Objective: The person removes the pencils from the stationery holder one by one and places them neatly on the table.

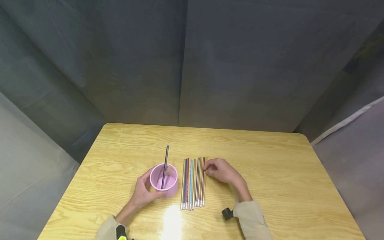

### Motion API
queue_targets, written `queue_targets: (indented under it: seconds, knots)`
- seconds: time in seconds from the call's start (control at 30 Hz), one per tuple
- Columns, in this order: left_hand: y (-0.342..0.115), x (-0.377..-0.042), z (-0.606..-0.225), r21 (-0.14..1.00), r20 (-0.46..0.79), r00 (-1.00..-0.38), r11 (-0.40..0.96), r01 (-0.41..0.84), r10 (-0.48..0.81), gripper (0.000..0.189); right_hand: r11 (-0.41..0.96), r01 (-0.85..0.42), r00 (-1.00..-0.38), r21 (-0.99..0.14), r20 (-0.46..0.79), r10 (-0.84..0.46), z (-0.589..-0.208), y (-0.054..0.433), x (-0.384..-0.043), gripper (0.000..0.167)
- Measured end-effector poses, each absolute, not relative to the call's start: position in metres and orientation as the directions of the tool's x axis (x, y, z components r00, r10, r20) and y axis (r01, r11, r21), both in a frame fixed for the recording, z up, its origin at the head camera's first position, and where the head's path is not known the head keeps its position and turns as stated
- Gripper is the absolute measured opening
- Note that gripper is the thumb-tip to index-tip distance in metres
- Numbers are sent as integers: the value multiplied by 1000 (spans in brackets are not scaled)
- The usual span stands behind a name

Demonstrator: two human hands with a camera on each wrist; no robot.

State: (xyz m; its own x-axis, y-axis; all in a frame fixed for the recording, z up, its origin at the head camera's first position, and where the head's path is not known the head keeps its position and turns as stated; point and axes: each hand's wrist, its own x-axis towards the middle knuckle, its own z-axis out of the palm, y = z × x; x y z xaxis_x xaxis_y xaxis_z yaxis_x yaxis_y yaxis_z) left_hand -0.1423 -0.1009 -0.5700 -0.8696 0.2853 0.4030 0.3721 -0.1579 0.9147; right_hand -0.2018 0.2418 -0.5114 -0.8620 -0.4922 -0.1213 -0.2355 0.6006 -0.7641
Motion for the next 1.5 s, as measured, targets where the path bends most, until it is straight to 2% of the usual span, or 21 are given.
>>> queue_targets:
  seconds: [0.2, 0.4, 0.6, 1.03, 1.23, 1.5]
  knots:
    - [-100, -142, -570, 912, 410, -869, -153, 381, 278, 91, 606, -233, -891, -761, -82, -446, -508, 242, -201, 14]
    - [-100, -143, -570, 908, 420, -865, -136, 397, 276, 91, 564, -267, -907, -781, 6, -421, -502, 238, -200, 32]
    - [-101, -143, -572, 903, 430, -860, -131, 410, 276, 90, 478, -380, -874, -792, 137, -466, -498, 229, -197, 37]
    - [-101, -143, -571, 909, 418, -866, -123, 399, 275, 91, 363, -482, -796, -797, 226, -562, -488, 195, -185, 35]
    - [-101, -143, -571, 908, 418, -866, -114, 402, 274, 90, 320, -500, -770, -805, 244, -590, -488, 182, -182, 37]
    - [-101, -143, -569, 910, 415, -866, -107, 401, 279, 88, 285, -462, -753, -840, 203, -626, -481, 166, -179, 38]
